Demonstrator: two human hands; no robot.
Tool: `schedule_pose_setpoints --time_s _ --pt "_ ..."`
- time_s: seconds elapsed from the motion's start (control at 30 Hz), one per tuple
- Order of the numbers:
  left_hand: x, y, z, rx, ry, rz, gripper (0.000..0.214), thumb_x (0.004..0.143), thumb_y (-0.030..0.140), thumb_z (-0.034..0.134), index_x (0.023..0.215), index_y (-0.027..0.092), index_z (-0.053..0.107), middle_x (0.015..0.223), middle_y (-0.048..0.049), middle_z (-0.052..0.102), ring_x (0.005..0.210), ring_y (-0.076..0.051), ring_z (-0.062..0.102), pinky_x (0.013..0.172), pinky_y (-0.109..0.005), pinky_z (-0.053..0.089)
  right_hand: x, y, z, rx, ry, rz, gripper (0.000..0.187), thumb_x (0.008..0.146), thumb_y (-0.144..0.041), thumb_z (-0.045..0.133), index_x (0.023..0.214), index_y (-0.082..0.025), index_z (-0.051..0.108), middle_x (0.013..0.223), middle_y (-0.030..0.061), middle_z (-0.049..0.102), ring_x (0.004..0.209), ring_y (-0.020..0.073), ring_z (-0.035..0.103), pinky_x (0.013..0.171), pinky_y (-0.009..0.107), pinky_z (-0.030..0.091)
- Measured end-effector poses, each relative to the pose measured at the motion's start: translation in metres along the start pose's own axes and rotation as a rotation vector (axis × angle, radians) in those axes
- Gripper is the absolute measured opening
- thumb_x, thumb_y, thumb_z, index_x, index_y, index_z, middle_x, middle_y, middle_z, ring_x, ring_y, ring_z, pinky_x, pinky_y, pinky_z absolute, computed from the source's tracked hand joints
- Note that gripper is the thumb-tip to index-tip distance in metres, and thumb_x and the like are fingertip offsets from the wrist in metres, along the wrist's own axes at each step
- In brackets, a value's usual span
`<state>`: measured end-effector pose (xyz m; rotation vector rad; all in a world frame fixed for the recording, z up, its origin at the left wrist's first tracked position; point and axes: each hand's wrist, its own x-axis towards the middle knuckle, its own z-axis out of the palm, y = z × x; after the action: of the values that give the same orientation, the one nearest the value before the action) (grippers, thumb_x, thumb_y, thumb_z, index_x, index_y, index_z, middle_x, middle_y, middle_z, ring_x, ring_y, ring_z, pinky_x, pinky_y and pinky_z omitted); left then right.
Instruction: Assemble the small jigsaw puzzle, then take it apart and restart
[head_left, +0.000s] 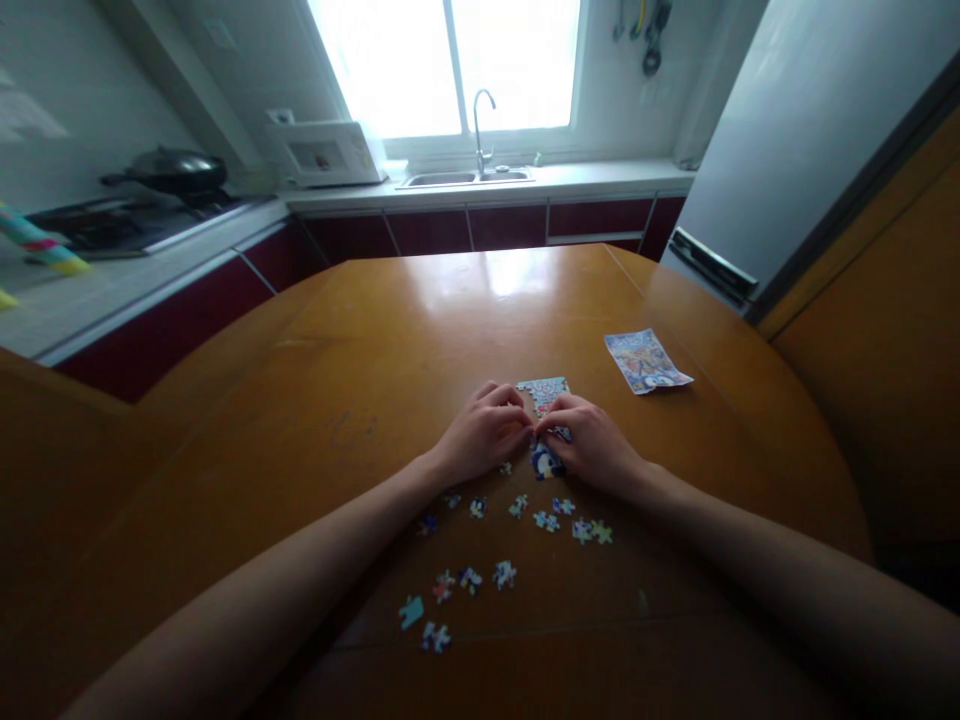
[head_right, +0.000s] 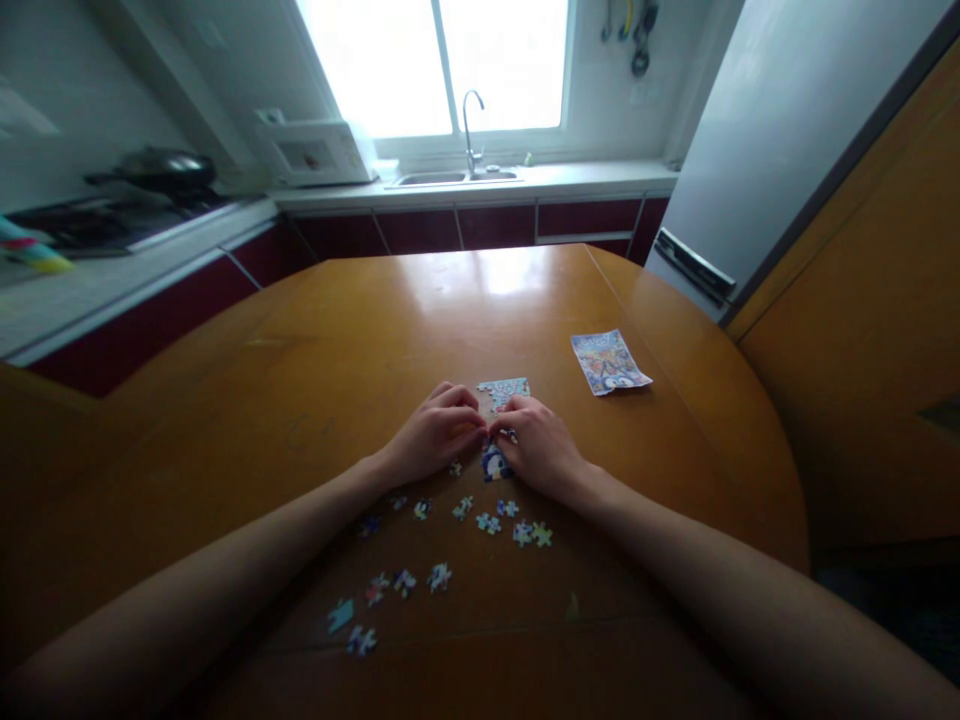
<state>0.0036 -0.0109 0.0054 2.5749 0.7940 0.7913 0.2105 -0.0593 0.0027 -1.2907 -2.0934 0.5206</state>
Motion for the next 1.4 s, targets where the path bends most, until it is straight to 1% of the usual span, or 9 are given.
schedule_pose_setpoints --time_s 0.13,0.27,0.33,0.47,0.7,0.87,1.07,1.3,1.4 --pt "0.001 0.004 -0.002 -0.016 0.023 -0.021 0.013 0.091 0.021 0.061 0.087 0.021 0.073 0.094 -0.0051 0.06 0.094 -0.02 0.051 0.086 -0.036 0.046 0.0 -0.002 -0.001 -0.005 -0.011 0.005 0.016 0.085 -0.013 0.062 0.085 -0.021 0.076 0.092 0.0058 0.064 0.087 0.0189 0.06 0.082 0.033 0.048" --pt "0.0 0.005 -0.003 -0.041 0.089 -0.018 0.025 0.081 0.004 0.055 0.084 0.021 0.074 0.091 -0.0044 0.059 0.094 -0.02 0.05 0.086 -0.036 0.046 -0.001 -0.003 -0.001 0.025 -0.008 0.007 0.018 0.085 -0.011 0.061 0.084 -0.021 0.076 0.093 0.006 0.064 0.088 0.0188 0.06 0.082 0.033 0.048" --pt "0.0 0.004 -0.003 -0.052 0.103 -0.013 0.03 0.078 0.001 0.053 0.079 0.021 0.074 0.089 -0.0039 0.059 0.093 -0.02 0.05 0.084 -0.035 0.046 -0.001 -0.003 -0.002 0.054 0.017 0.015 0.019 0.085 -0.011 0.061 0.084 -0.022 0.076 0.092 0.0057 0.065 0.086 0.0181 0.06 0.081 0.032 0.048" --pt "-0.001 0.001 -0.003 -0.065 0.072 0.01 0.03 0.079 0.001 0.055 0.073 0.022 0.075 0.088 -0.0039 0.059 0.092 -0.02 0.05 0.082 -0.035 0.046 0.0 -0.002 -0.007 0.084 0.088 0.065 0.018 0.084 -0.011 0.062 0.084 -0.02 0.077 0.09 0.0059 0.066 0.082 0.0177 0.061 0.077 0.032 0.048" --pt "-0.002 0.001 -0.004 -0.06 0.009 0.051 0.034 0.078 0.0 0.057 0.08 0.027 0.078 0.091 -0.0034 0.059 0.094 -0.02 0.049 0.086 -0.035 0.046 0.004 0.006 -0.016 0.084 0.188 0.112 0.019 0.082 -0.012 0.061 0.086 -0.02 0.077 0.086 0.005 0.064 0.077 0.017 0.059 0.07 0.03 0.046" --pt "-0.002 0.001 -0.003 -0.051 -0.009 0.078 0.036 0.08 0.001 0.057 0.086 0.029 0.078 0.094 -0.0031 0.059 0.094 -0.02 0.049 0.086 -0.036 0.046 0.005 0.012 -0.022 0.091 0.163 0.149 0.03 0.078 -0.003 0.054 0.082 -0.02 0.078 0.084 0.0052 0.063 0.073 0.0163 0.058 0.067 0.03 0.045" --pt "-0.002 0.001 -0.004 -0.052 -0.009 0.077 0.039 0.077 -0.002 0.056 0.085 0.029 0.079 0.09 -0.003 0.058 0.092 -0.019 0.049 0.084 -0.035 0.046 0.003 0.01 -0.019 0.111 0.09 0.158 0.035 0.076 0.0 0.049 0.069 -0.021 0.076 0.085 0.0058 0.063 0.077 0.0172 0.059 0.073 0.031 0.047" --pt "-0.002 0.0 -0.003 -0.046 -0.015 0.068 0.035 0.079 0.001 0.058 0.084 0.029 0.079 0.091 -0.0033 0.058 0.093 -0.02 0.049 0.085 -0.035 0.046 0.004 0.012 -0.022 0.058 0.172 0.159 0.035 0.076 0.0 0.049 0.071 -0.021 0.076 0.085 0.0064 0.062 0.08 0.0187 0.058 0.073 0.033 0.046" --pt "-0.002 0.0 -0.003 -0.046 -0.009 0.071 0.034 0.08 0.002 0.058 0.084 0.029 0.079 0.09 -0.0033 0.058 0.092 -0.019 0.049 0.084 -0.034 0.046 0.004 0.012 -0.022 0.042 0.15 0.15 0.036 0.077 0.001 0.049 0.07 -0.021 0.076 0.085 0.0066 0.062 0.082 0.0195 0.057 0.075 0.034 0.046"
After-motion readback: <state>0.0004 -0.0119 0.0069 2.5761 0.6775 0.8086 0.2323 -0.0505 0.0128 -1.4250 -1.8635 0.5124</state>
